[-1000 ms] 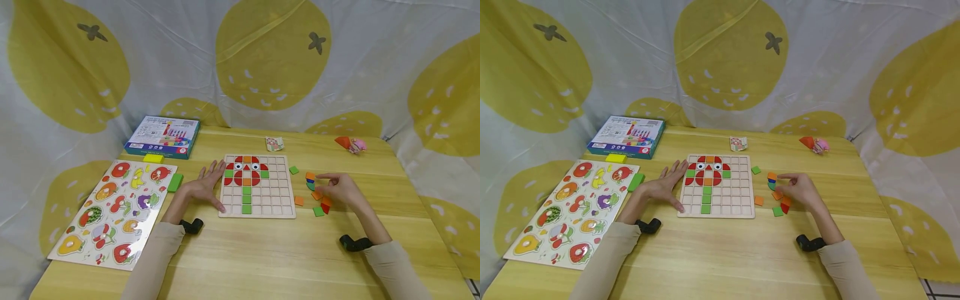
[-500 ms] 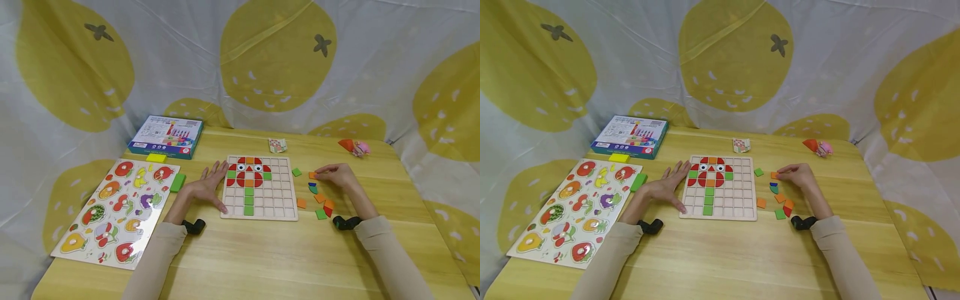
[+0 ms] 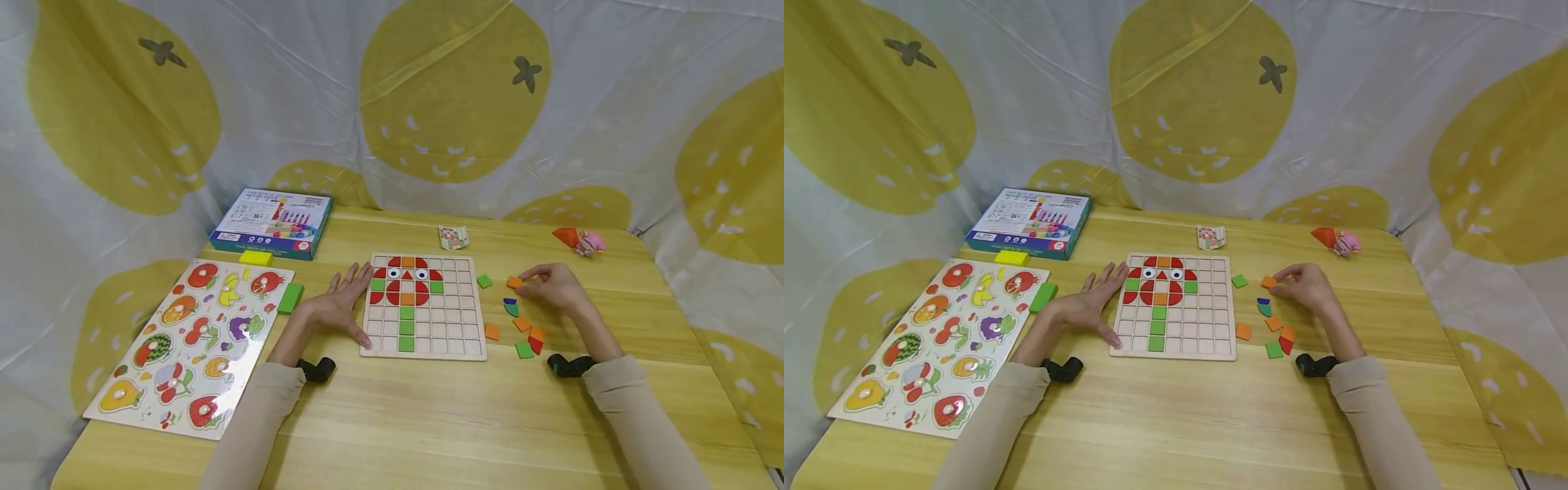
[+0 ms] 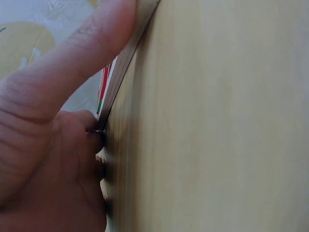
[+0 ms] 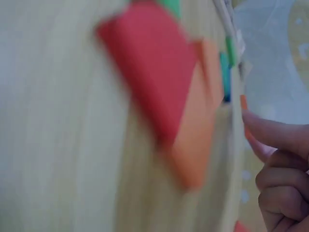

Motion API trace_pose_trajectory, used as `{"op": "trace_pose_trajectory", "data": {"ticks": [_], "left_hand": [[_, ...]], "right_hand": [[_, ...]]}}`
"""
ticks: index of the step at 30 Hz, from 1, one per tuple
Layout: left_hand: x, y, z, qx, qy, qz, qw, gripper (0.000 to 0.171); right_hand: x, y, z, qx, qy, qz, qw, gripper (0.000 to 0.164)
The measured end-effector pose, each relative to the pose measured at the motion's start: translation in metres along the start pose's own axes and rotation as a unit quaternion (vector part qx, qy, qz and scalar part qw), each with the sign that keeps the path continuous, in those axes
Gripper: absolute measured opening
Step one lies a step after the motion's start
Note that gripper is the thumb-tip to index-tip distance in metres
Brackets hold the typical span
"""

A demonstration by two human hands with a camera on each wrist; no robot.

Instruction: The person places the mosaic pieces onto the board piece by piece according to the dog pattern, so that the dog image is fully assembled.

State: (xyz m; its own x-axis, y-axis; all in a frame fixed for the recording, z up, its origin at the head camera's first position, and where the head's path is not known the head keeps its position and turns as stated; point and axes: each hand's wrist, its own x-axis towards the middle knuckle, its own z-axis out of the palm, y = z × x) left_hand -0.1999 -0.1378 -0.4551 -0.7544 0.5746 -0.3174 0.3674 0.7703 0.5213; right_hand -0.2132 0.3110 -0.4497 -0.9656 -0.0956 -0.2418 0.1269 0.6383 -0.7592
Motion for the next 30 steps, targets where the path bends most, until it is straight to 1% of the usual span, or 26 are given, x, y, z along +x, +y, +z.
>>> {"op": "trace_pose_trajectory", "data": {"ticks": [2,4,8,9,12,15,17,21,25,30], "left_hand": [[-0.001,-0.001,0.0,0.0,0.002,-0.002,1.0,0.144],[-0.001,-0.002,0.001,0.0,0.003,-0.003,1.0,0.144],[-0.001,-0.001,0.001,-0.003,0.003,0.0,1.0,0.144],[-0.001,-0.001,0.001,-0.003,0.004,0.001,1.0,0.144],[0.0,0.0,0.001,-0.003,0.004,0.002,1.0,0.144],[0.001,0.0,0.0,-0.004,0.003,0.0,1.0,0.144],[0.001,-0.001,0.0,-0.004,0.002,0.0,1.0,0.145],[0.001,-0.001,0.0,-0.003,0.001,0.002,1.0,0.145],[0.001,0.0,0.0,-0.001,0.001,0.003,1.0,0.144],[0.001,-0.001,0.0,0.002,0.001,0.002,1.0,0.145]], "right_hand": [[-0.003,-0.014,0.01,0.005,-0.007,-0.024,1.0,0.035],[-0.006,-0.031,0.025,0.03,-0.03,-0.039,0.998,0.034],[-0.015,-0.065,0.066,0.056,-0.083,-0.047,0.994,0.029],[-0.017,-0.072,0.076,0.052,-0.091,-0.049,0.993,0.028],[-0.02,-0.085,0.103,0.033,-0.096,-0.063,0.993,0.025],[-0.02,-0.092,0.119,0.013,-0.079,-0.071,0.994,0.023],[-0.019,-0.093,0.124,0.009,-0.07,-0.07,0.995,0.023],[-0.018,-0.093,0.127,0.003,-0.063,-0.063,0.996,0.022],[-0.019,-0.094,0.129,0.007,-0.061,-0.072,0.996,0.021],[-0.018,-0.093,0.128,0.019,-0.073,-0.086,0.993,0.025]]}}
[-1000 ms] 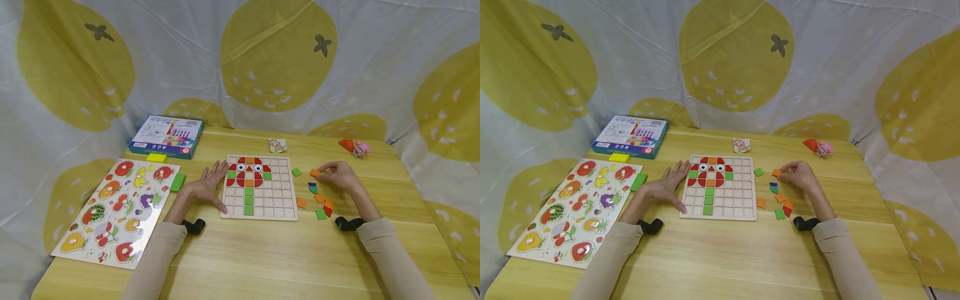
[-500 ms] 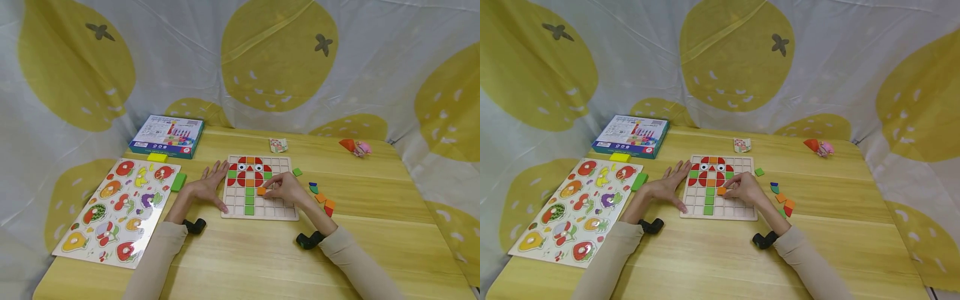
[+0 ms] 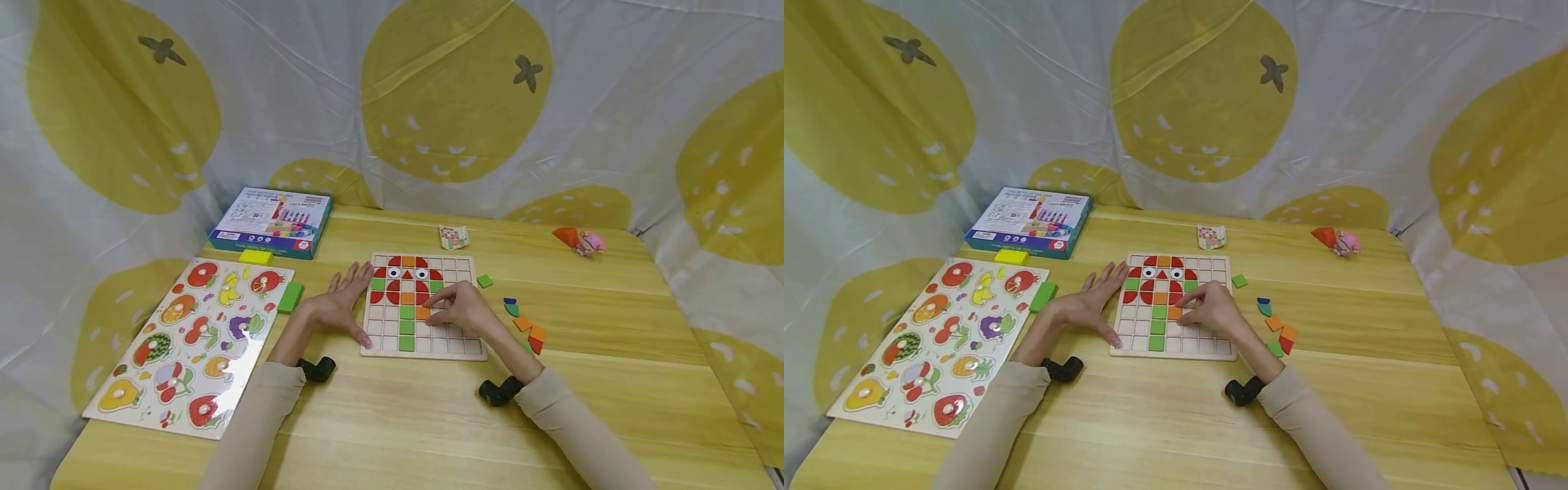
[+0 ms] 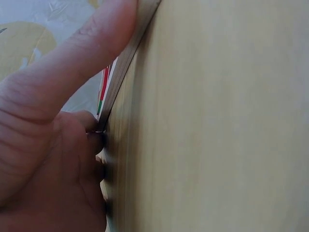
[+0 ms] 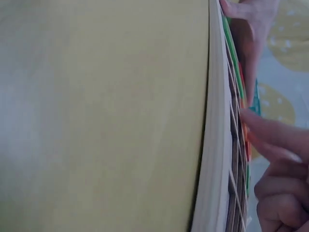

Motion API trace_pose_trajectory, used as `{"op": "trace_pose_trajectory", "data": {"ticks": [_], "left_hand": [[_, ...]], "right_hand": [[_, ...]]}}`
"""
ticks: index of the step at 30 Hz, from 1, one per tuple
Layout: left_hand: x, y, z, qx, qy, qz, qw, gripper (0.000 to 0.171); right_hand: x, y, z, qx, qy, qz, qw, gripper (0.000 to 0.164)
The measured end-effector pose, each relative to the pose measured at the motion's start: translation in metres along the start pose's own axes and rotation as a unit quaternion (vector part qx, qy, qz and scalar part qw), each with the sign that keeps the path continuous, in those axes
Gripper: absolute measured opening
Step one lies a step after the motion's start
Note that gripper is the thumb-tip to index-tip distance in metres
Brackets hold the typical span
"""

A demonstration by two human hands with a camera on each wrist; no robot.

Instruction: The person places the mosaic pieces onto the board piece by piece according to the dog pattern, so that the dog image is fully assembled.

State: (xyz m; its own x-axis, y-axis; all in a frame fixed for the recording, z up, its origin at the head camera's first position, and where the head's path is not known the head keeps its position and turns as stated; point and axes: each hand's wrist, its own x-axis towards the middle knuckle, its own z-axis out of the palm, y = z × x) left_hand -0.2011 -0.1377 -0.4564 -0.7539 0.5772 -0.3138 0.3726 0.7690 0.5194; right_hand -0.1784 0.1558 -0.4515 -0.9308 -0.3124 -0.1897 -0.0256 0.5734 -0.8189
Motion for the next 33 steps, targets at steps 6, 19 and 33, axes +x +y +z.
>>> {"op": "trace_pose_trajectory", "data": {"ticks": [6,19,33], "left_hand": [[-0.001,0.001,0.0,0.0,0.002,0.003,1.0,0.146],[-0.001,0.0,0.0,0.0,0.003,0.003,1.0,0.145],[0.0,0.001,0.0,-0.002,0.006,-0.001,1.0,0.146]], "right_hand": [[-0.021,0.019,-0.042,0.026,0.01,0.01,1.0,0.033],[-0.103,0.114,-0.132,0.048,-0.037,0.083,0.995,0.05],[-0.083,0.119,-0.137,0.059,0.012,0.169,0.984,0.043]]}}
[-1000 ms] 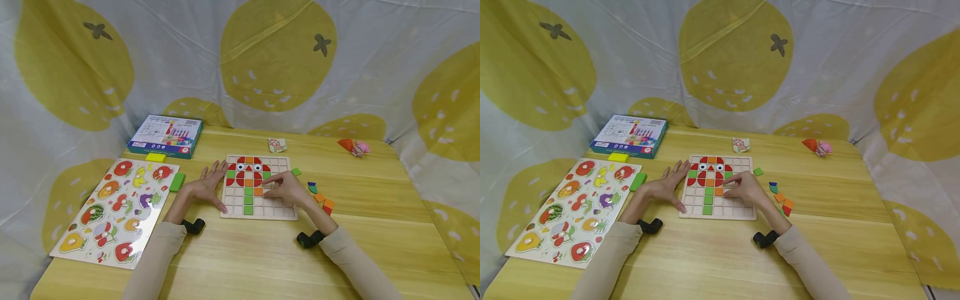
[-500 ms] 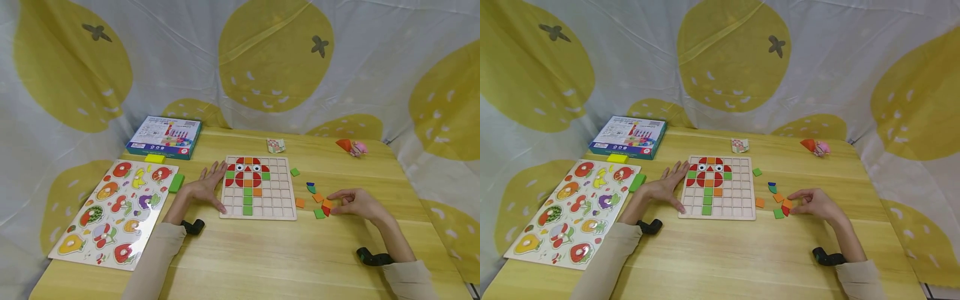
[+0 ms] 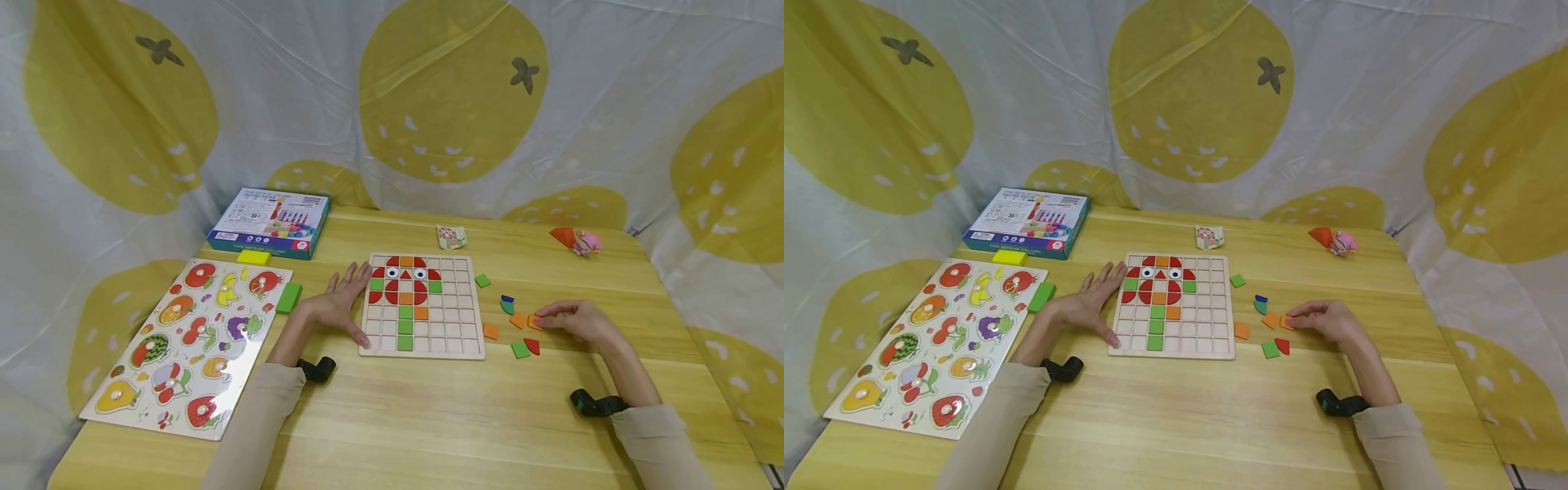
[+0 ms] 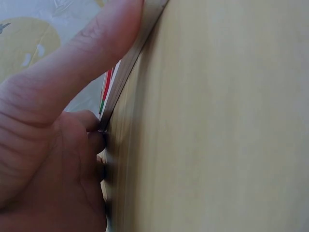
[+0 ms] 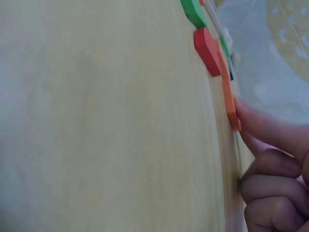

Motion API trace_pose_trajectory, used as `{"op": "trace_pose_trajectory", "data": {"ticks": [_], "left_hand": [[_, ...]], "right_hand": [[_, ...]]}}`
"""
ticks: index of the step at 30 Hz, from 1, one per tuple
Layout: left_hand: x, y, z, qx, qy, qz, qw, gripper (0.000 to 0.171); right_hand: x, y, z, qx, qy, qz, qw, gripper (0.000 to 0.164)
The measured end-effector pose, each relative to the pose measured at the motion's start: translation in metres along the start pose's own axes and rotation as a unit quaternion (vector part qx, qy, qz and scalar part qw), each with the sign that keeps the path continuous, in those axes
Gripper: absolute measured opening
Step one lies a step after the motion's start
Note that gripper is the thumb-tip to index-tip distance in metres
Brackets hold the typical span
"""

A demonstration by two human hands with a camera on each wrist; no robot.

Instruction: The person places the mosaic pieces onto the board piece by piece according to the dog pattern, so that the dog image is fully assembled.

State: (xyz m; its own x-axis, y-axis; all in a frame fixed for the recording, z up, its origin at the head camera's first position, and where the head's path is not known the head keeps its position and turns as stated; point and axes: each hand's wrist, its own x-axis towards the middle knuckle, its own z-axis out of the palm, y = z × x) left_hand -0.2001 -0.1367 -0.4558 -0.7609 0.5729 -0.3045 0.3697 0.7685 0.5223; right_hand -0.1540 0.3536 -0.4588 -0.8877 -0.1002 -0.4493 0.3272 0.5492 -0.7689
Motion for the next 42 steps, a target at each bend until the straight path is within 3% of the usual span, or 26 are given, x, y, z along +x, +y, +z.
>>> {"op": "trace_pose_trajectory", "data": {"ticks": [3,8,15,19,25,29,42], "left_hand": [[0.0,0.001,0.0,-0.003,0.0,0.001,1.0,0.145],[0.0,0.0,0.0,-0.004,-0.002,0.002,1.0,0.145],[-0.001,-0.001,0.0,-0.007,0.001,0.003,1.0,0.145],[-0.001,-0.001,0.001,-0.009,-0.001,0.001,1.0,0.145],[-0.001,-0.001,0.0,-0.011,-0.001,0.0,0.9999,0.144],[0.0,-0.001,0.0,-0.011,0.0,0.008,0.9999,0.144],[-0.001,-0.002,0.001,-0.019,0.004,0.007,0.9998,0.144]], "right_hand": [[0.003,0.003,-0.003,0.021,0.028,0.008,0.999,0.047],[0.003,0.007,-0.005,0.022,0.024,-0.004,0.999,0.056],[0.0,-0.006,0.0,-0.04,0.051,-0.075,0.995,0.051],[0.006,-0.032,0.021,-0.035,0.048,-0.109,0.992,0.043],[0.023,-0.085,0.086,-0.022,-0.01,-0.135,0.991,0.03],[0.031,-0.103,0.117,-0.029,-0.031,-0.147,0.988,0.026],[0.037,-0.105,0.134,-0.059,-0.021,-0.165,0.984,0.023]]}}
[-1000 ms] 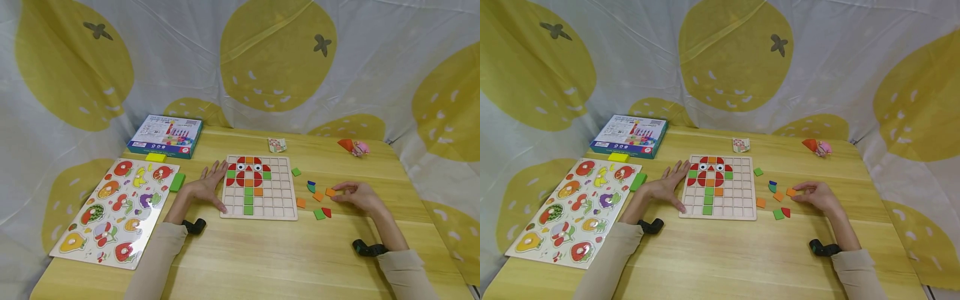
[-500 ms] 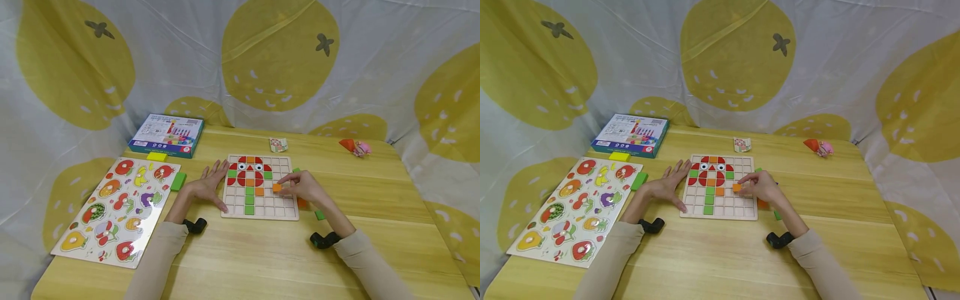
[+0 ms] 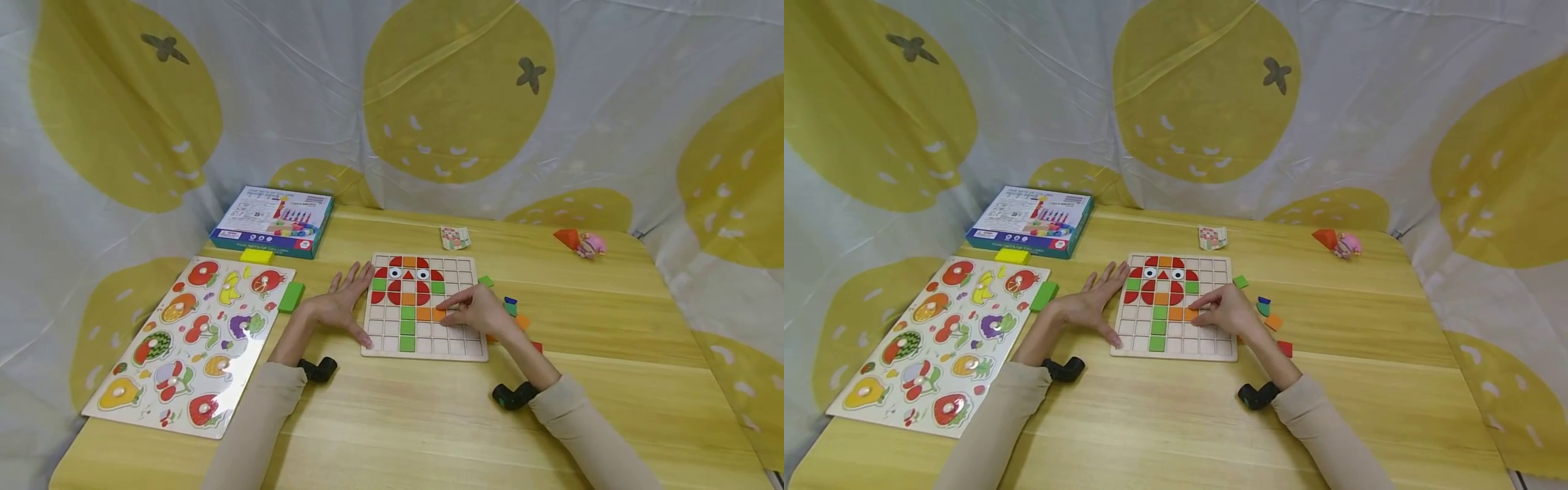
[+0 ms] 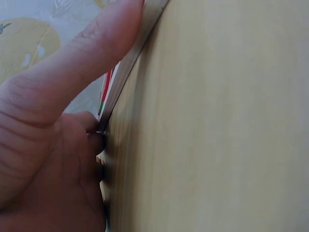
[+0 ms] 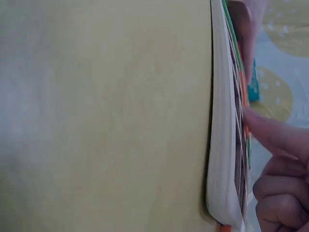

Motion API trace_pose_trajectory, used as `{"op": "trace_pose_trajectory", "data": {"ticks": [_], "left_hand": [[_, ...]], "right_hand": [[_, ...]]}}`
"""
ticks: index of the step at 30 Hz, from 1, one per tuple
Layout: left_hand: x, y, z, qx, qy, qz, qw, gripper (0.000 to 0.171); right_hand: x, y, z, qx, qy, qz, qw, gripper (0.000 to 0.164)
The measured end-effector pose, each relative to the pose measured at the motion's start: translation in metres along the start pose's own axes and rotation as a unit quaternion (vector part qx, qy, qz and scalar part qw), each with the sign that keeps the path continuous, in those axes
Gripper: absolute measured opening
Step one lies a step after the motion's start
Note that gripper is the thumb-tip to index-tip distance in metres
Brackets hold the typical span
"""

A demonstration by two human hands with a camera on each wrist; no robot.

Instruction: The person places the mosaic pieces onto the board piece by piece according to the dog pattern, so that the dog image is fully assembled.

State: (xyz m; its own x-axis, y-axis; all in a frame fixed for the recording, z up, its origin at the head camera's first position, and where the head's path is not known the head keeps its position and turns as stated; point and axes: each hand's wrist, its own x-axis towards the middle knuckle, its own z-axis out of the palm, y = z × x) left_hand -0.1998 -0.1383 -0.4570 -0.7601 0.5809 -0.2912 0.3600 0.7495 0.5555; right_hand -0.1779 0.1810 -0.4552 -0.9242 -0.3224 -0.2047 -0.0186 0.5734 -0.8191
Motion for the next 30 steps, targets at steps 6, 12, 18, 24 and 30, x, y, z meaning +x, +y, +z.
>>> {"op": "trace_pose_trajectory", "data": {"ticks": [6,12,18,24,30], "left_hand": [[0.001,0.0,-0.001,0.002,0.0,0.001,1.0,0.144],[-0.001,-0.001,-0.001,0.003,-0.002,-0.003,1.0,0.145],[-0.003,-0.001,-0.001,0.001,-0.001,-0.006,1.0,0.144],[-0.002,0.0,-0.002,0.003,-0.001,-0.003,1.0,0.144],[0.0,0.001,-0.001,0.003,-0.003,-0.001,1.0,0.143]], "right_hand": [[-0.011,0.006,-0.025,0.016,-0.002,0.008,1.0,0.031],[-0.038,0.033,-0.063,0.021,0.007,0.018,1.0,0.032],[-0.057,0.05,-0.067,0.012,-0.035,0.044,0.998,0.04],[-0.059,0.053,-0.056,0.046,-0.029,0.054,0.997,0.036],[-0.061,0.055,-0.058,0.029,-0.004,0.05,0.998,0.034]]}}
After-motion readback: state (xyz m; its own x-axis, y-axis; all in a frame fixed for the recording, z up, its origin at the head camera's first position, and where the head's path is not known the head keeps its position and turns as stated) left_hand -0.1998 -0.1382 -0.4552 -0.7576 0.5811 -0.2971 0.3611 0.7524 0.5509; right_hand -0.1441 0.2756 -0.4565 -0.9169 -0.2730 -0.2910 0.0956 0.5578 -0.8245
